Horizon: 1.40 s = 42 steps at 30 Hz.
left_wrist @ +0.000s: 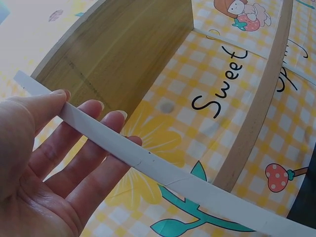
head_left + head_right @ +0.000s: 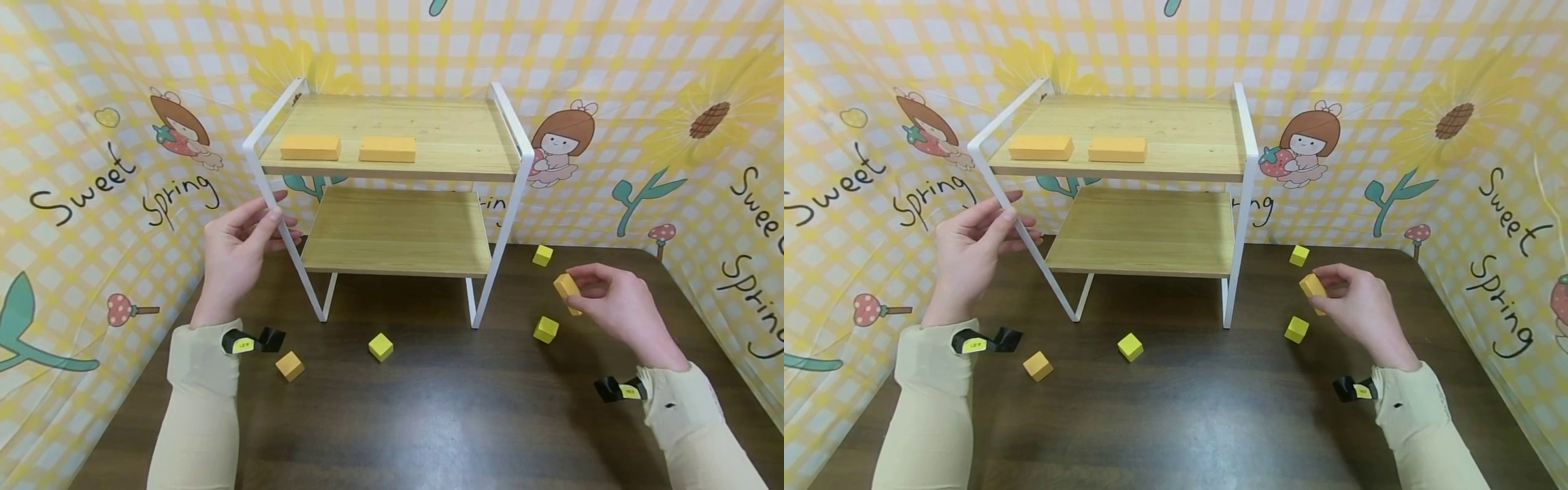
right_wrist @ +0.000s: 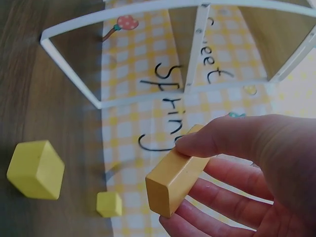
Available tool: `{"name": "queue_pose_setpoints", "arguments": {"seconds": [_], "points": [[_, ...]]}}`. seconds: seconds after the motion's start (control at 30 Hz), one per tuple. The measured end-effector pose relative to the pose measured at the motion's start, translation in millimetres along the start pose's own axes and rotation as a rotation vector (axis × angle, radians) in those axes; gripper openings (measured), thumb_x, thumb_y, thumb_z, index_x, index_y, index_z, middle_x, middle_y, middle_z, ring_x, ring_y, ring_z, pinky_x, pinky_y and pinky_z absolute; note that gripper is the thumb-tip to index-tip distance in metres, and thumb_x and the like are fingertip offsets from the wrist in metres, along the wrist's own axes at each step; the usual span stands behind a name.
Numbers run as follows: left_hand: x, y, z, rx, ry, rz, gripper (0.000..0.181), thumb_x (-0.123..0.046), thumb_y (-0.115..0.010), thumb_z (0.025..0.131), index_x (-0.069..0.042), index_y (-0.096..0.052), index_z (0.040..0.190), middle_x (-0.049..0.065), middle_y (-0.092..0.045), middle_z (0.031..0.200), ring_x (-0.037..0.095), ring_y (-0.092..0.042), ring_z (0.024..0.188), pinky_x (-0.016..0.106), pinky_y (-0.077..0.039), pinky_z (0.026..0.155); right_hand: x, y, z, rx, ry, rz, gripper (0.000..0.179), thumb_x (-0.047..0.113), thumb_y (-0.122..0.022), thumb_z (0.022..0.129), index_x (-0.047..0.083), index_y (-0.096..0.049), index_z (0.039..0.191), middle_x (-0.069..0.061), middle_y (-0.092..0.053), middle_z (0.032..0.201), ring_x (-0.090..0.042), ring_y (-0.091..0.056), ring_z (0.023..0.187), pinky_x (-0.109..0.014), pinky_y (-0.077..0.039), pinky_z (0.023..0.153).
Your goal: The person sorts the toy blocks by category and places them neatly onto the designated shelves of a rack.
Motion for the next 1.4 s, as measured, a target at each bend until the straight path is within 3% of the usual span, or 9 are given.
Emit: {"name": "queue_pose_setpoints", "arguments": {"seconds": [0.43, 0.73, 1.13, 1.4], "points": [[1.5, 0.7, -0.8, -0.003, 0.008, 0.006, 0.028, -0.009, -0.066, 0.100, 0.005, -0.070, 0.124, 0.019, -0.073, 0.089, 0.025, -0.075, 0.075, 0.037, -0.063, 0.071, 28, 5, -5.6, -0.008, 0.030, 0.049, 0.042, 0.015, -0.086, 0.084, 0.007, -0.070, 0.122, -0.013, -0.075, 0.106, -0.008, -0.072, 0.085, -0.015, -0.052, 0.064], [1.3, 0.6, -1.3, -0.005, 0.011, 0.001, 0.028, -0.008, -0.066, 0.100, 0.004, -0.070, 0.125, 0.018, -0.073, 0.088, 0.025, -0.075, 0.076, 0.037, -0.063, 0.072, 46, 5, -9.5, 0.007, 0.056, 0.088, 0.044, 0.012, -0.086, 0.084, 0.005, -0.069, 0.124, -0.016, -0.074, 0.105, -0.029, -0.074, 0.091, -0.014, -0.054, 0.065], [2.0, 0.4, -0.8, 0.000, 0.001, 0.007, 0.028, -0.008, -0.064, 0.101, 0.004, -0.070, 0.126, 0.017, -0.073, 0.089, 0.025, -0.075, 0.075, 0.036, -0.063, 0.071, 66, 9, -14.3, -0.010, 0.127, 0.117, 0.041, 0.007, -0.087, 0.081, 0.008, -0.072, 0.119, -0.011, -0.074, 0.102, -0.013, -0.073, 0.083, -0.013, -0.056, 0.068], [1.5, -0.1, -0.8, -0.006, -0.001, 0.004, 0.029, -0.009, -0.066, 0.101, 0.004, -0.070, 0.126, 0.018, -0.073, 0.089, 0.025, -0.075, 0.075, 0.037, -0.063, 0.072, 79, 12, -14.7, -0.014, 0.160, 0.122, 0.040, 0.012, -0.089, 0.081, 0.009, -0.072, 0.118, -0.009, -0.073, 0.105, -0.020, -0.073, 0.086, -0.011, -0.056, 0.071]]}}
Point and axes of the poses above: each hand's wrist, its own z-axis towards the middle knuckle, its own y-axis out of the back of the hand, x = y × z, the point moved 6 cm from there along z, towards the middle knuckle
